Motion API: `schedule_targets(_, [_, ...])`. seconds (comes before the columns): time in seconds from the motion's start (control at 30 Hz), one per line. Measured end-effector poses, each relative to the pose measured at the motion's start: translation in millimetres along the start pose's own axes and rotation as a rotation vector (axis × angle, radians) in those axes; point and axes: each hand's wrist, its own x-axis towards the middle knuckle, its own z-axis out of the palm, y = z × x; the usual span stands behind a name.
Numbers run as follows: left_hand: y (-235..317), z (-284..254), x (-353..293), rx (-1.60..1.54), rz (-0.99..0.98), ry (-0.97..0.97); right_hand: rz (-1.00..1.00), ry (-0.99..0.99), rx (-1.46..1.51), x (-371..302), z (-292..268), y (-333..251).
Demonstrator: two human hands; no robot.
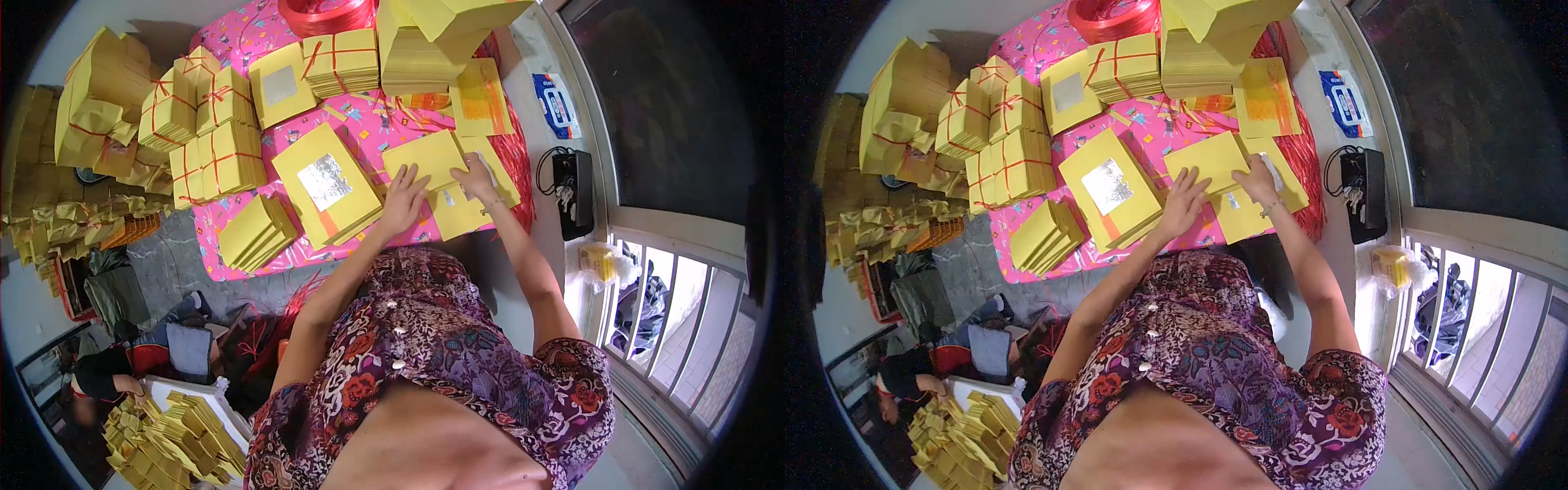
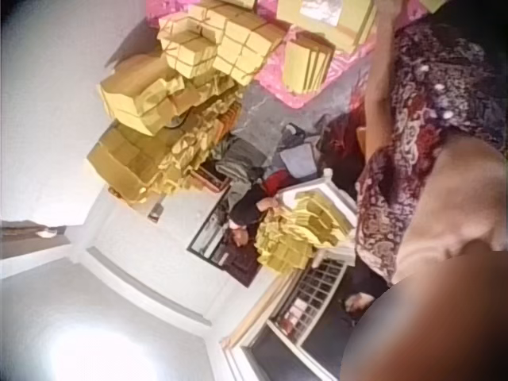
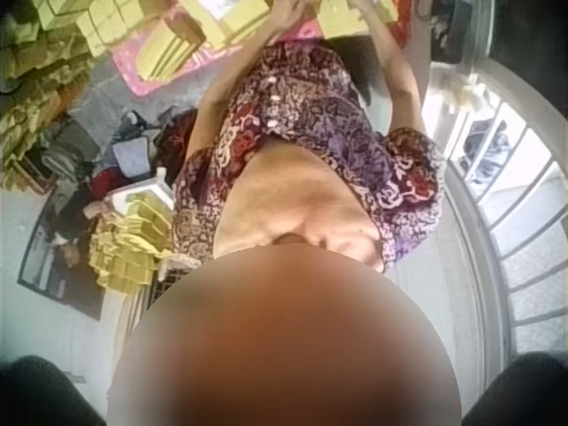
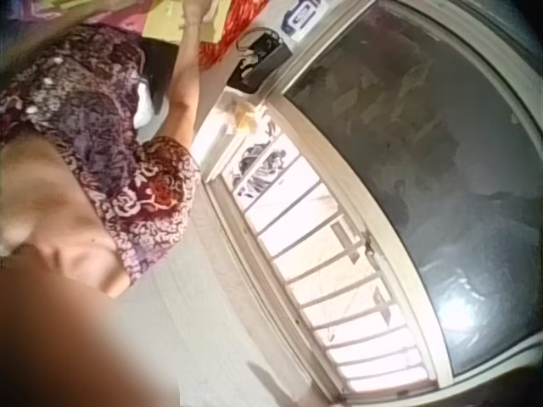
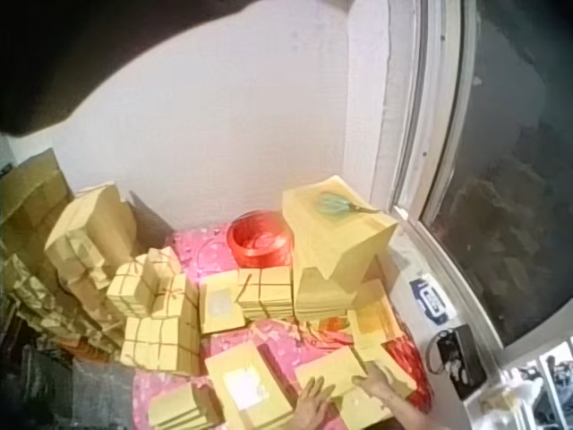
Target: Bundling and tying stacks of joss paper with red string.
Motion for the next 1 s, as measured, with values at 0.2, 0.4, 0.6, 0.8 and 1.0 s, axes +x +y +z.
schedule_targets(0.2, [-2, 19, 18, -0.328, -0.455, 0.576, 0.299, -0.442, 0.381, 6, -24, -16])
schedule_targets(0.4, [-12, 10, 31, -1.414, -0.979, 0.341, 0.254, -0.402, 0.540, -1, -28, -23])
schedule_targets(0.6, [-29, -2, 29, -1.761, -0.965, 0.179, 0.398, -0.510, 0.611, 1, -40, -54])
schedule_targets(0.8, [-11, -37, 36, -1.926, -0.993, 0.095, 0.448, -0.466, 0.763, 8, -52, -68])
schedule_targets(1.0, [-13, -48, 39, -2.031, -1.049, 0.044, 0.538, -0.524, 0.754, 22, -49, -62])
